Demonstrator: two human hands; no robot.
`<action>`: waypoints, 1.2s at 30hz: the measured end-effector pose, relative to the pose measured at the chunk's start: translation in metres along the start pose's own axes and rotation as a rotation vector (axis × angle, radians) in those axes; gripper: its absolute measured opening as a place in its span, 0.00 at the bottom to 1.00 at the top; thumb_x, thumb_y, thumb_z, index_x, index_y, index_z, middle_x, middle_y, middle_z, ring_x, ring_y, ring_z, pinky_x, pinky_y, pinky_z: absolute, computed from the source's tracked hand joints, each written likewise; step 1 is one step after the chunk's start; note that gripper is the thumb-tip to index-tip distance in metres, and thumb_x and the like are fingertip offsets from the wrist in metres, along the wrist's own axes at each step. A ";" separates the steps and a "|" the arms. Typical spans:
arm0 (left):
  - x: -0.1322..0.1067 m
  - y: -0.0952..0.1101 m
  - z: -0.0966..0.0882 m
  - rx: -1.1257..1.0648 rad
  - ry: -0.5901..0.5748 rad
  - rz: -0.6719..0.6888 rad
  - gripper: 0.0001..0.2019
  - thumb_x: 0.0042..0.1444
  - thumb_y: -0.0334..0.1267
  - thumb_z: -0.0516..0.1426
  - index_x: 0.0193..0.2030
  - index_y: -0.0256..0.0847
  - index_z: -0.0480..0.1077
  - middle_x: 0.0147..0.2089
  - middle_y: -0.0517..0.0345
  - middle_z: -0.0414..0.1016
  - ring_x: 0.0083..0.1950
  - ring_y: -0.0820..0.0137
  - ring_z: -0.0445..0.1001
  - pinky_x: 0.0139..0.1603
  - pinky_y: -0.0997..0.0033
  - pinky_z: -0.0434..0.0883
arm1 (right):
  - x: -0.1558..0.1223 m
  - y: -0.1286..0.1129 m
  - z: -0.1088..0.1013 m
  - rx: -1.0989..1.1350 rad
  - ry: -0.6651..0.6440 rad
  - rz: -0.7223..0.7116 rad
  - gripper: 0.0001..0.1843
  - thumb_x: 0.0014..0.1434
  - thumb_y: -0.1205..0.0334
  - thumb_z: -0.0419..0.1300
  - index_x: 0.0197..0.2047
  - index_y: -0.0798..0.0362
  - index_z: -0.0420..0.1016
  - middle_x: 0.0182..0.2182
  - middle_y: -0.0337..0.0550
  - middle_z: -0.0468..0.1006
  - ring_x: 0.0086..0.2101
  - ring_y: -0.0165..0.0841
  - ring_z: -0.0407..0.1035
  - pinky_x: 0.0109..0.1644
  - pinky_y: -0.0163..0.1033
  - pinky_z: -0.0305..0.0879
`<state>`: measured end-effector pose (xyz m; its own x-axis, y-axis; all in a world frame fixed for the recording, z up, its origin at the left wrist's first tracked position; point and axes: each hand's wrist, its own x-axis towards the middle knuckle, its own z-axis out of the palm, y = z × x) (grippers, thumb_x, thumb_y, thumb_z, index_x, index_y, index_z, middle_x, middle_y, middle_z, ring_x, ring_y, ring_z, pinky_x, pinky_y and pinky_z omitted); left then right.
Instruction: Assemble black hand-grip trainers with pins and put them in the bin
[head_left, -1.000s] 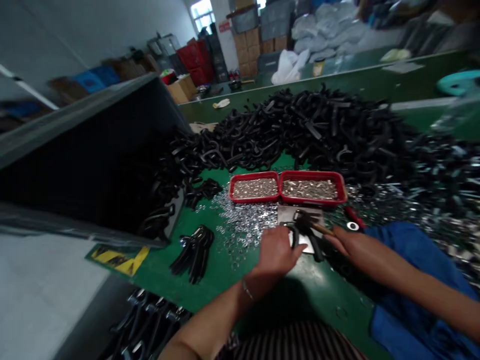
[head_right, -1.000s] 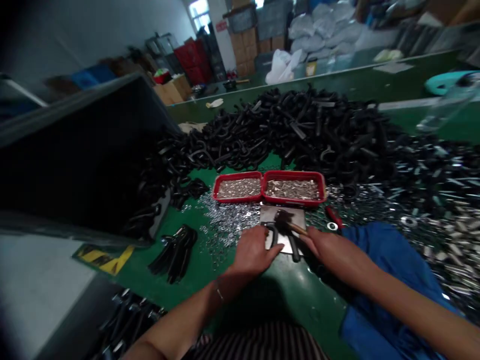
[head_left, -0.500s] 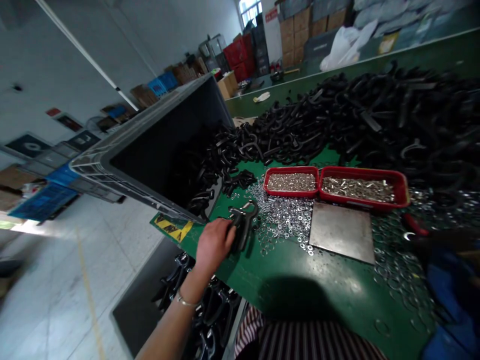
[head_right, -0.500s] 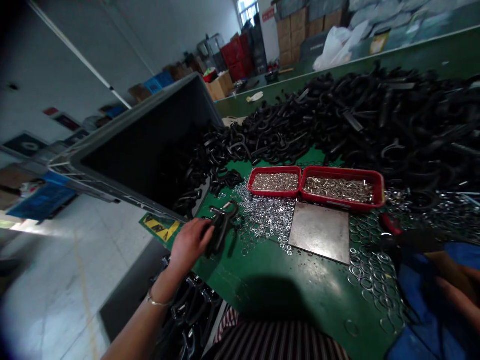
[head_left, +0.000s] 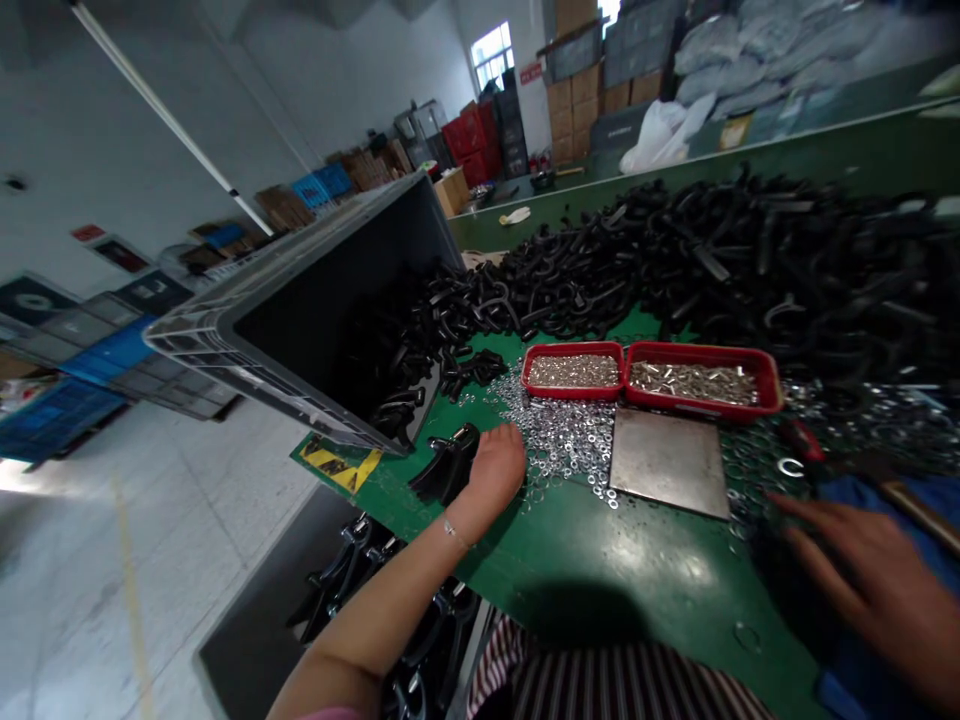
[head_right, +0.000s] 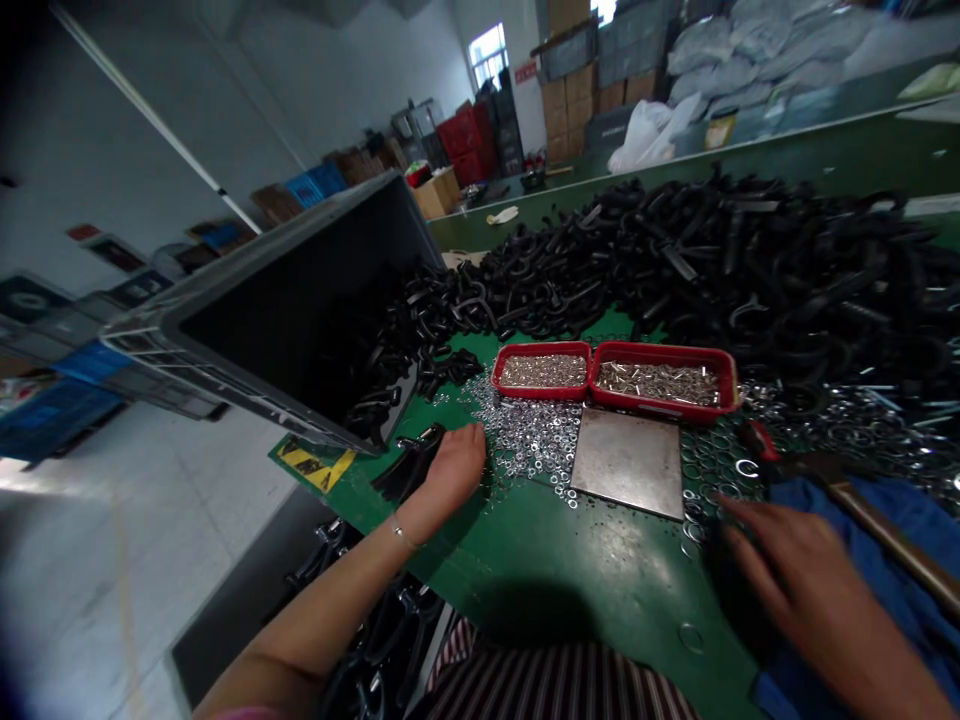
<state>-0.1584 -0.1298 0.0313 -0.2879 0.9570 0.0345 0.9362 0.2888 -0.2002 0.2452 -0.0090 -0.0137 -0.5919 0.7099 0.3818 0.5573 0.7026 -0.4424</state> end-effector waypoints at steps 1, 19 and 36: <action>0.005 0.010 0.012 -0.017 -0.015 -0.064 0.22 0.62 0.22 0.45 0.61 0.22 0.66 0.58 0.27 0.71 0.61 0.50 0.70 0.60 0.52 0.66 | -0.007 -0.011 0.013 0.076 -0.070 -0.076 0.22 0.68 0.46 0.50 0.53 0.48 0.77 0.44 0.53 0.80 0.44 0.44 0.74 0.50 0.50 0.71; -0.036 0.078 0.049 -0.794 0.233 0.166 0.11 0.68 0.38 0.52 0.51 0.42 0.72 0.49 0.50 0.75 0.54 0.63 0.72 0.57 0.58 0.67 | -0.032 -0.083 0.087 0.285 -0.206 -0.024 0.15 0.70 0.61 0.50 0.53 0.48 0.76 0.37 0.46 0.79 0.39 0.38 0.73 0.44 0.44 0.71; -0.010 0.109 0.042 -0.345 0.027 0.344 0.11 0.65 0.36 0.49 0.38 0.37 0.71 0.35 0.47 0.74 0.40 0.56 0.75 0.46 0.57 0.69 | -0.041 0.054 -0.064 -0.163 0.112 0.391 0.16 0.68 0.62 0.49 0.53 0.53 0.73 0.47 0.54 0.74 0.48 0.43 0.70 0.56 0.50 0.67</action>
<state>-0.0620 -0.1087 -0.0320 0.0513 0.9975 0.0492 0.9896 -0.0574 0.1317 0.3369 0.0026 -0.0011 -0.2564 0.9186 0.3007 0.8168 0.3722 -0.4407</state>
